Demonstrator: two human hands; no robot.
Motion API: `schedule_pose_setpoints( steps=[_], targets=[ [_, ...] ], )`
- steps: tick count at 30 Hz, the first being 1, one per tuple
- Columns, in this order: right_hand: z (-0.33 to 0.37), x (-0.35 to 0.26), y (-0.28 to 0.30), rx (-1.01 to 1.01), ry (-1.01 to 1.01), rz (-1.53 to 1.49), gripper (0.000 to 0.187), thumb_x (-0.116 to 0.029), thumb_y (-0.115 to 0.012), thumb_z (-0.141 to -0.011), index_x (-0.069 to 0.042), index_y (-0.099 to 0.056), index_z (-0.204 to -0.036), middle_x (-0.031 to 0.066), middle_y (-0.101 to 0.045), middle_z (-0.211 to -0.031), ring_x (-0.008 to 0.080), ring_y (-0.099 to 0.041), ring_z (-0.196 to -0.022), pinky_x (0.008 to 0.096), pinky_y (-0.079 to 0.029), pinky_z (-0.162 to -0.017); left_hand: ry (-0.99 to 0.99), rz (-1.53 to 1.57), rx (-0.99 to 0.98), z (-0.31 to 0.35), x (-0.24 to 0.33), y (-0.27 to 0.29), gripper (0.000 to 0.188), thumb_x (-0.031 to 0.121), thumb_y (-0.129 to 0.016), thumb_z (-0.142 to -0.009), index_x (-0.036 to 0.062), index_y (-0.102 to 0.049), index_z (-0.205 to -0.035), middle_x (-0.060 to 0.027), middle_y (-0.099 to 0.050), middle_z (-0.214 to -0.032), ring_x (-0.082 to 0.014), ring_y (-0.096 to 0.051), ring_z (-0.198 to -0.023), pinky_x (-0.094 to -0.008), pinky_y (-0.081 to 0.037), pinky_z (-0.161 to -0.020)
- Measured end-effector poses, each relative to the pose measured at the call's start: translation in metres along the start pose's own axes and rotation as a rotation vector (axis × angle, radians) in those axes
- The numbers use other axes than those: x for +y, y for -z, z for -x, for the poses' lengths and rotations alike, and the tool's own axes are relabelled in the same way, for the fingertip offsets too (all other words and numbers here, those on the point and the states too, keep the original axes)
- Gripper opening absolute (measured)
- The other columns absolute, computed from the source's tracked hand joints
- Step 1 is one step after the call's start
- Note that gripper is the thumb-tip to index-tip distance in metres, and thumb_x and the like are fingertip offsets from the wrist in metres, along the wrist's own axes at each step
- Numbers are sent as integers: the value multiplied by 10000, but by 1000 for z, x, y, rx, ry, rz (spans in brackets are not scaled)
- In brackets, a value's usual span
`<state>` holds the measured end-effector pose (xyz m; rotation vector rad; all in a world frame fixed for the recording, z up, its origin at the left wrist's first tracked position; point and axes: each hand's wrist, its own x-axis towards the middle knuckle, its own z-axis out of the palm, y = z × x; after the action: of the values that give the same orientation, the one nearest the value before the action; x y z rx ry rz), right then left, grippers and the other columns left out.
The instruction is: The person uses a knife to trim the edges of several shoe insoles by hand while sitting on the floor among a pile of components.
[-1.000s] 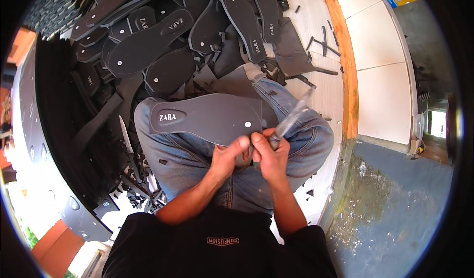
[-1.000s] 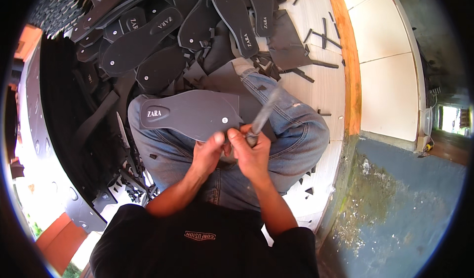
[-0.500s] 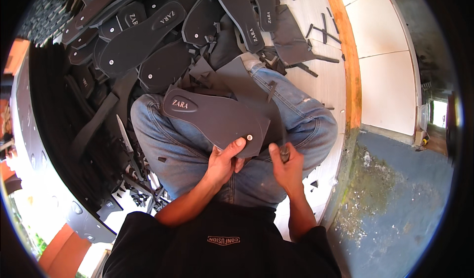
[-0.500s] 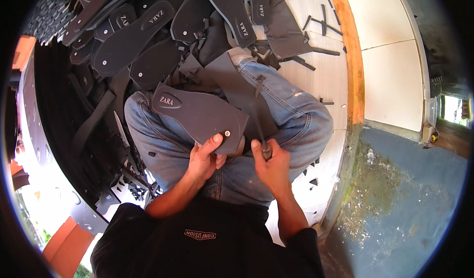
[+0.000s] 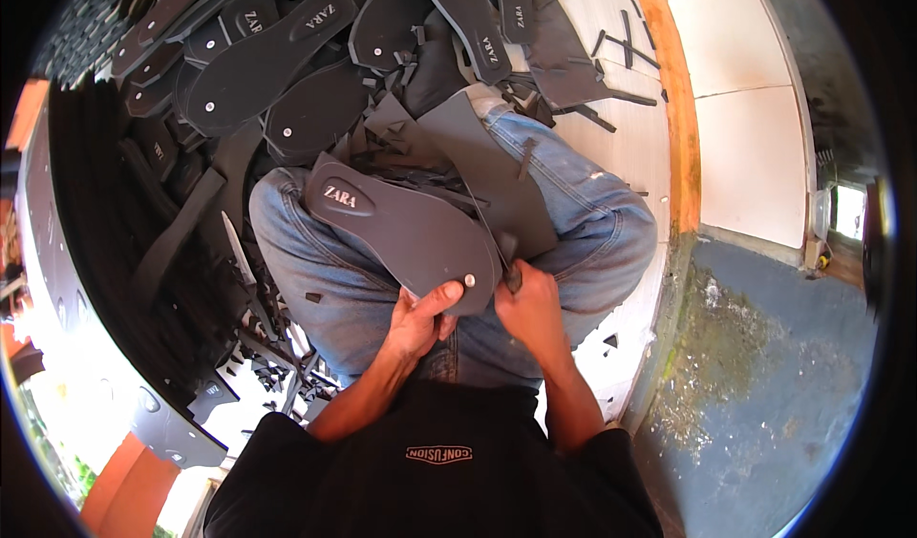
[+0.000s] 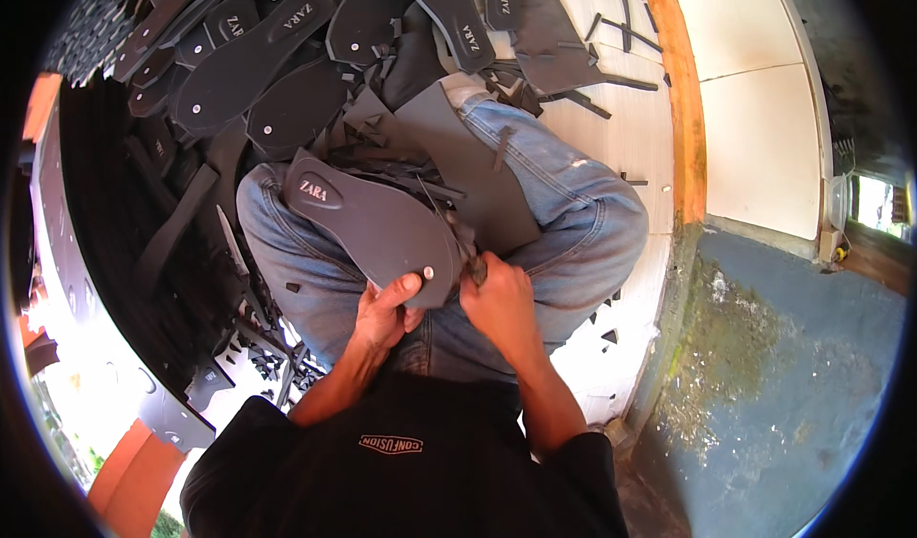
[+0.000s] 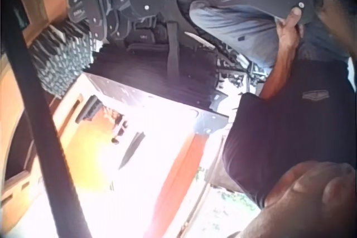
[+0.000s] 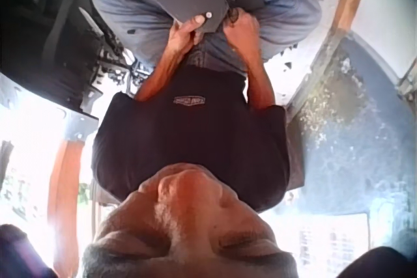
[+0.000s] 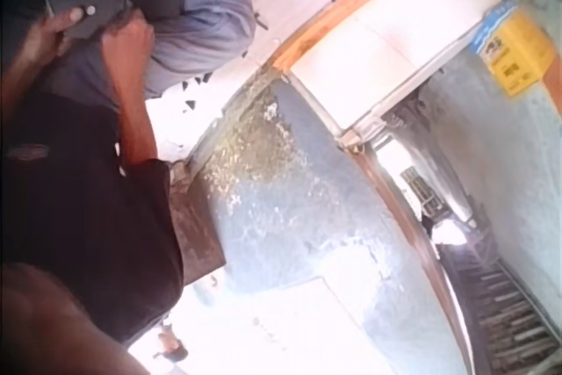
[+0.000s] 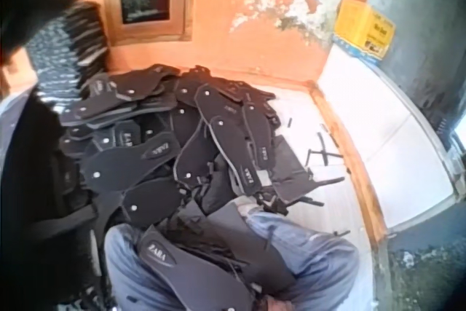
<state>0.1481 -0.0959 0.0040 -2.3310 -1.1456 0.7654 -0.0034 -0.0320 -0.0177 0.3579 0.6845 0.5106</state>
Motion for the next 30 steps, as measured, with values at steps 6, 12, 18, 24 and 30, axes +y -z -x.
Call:
schedule_pose_setpoints(
  steps=[6,12,18,24,30],
  targets=[
    [-30,-13,9,-306,-430,-820,262,-251,-613,-854,4,-599,-798,86,-585,-591,169,-533,-486,292,-405,-467,85,-49,41,25,9,14,328,212,-703,-784,34,-554,-1017,-25,-585,-797,-68,-472,-483,-197,-316,-338],
    [7,-19,-5,-392,-166,-751,221,-192,-663,-844,-35,-577,-716,-59,-408,-566,28,-351,-533,217,-285,-473,-40,-39,201,12,29,36,402,277,-642,-839,32,-516,-1131,-61,-619,-926,-155,-613,-715,-262,-518,-554],
    [47,-15,-4,-396,-91,-654,338,-284,-668,-830,-6,-538,-690,14,-444,-523,115,-404,-487,289,-345,-472,-176,-43,358,-22,101,33,328,272,-604,-878,-5,-582,-1052,-86,-655,-858,-164,-645,-690,-286,-553,-634],
    [25,-27,-2,-151,27,-203,379,-323,-641,-839,0,-532,-675,167,-508,-507,355,-546,-480,405,-407,-466,-6,-326,159,6,92,-6,280,264,-667,-828,-5,-633,-898,-48,-655,-762,-108,-620,-633,-217,-499,-592],
    [32,-19,-3,-123,32,-146,296,-250,-633,-831,1,-554,-695,168,-510,-502,369,-544,-485,412,-416,-473,74,-343,78,11,85,-2,291,239,-673,-828,-21,-639,-954,-55,-663,-789,-103,-615,-658,-225,-496,-610]
  ],
)
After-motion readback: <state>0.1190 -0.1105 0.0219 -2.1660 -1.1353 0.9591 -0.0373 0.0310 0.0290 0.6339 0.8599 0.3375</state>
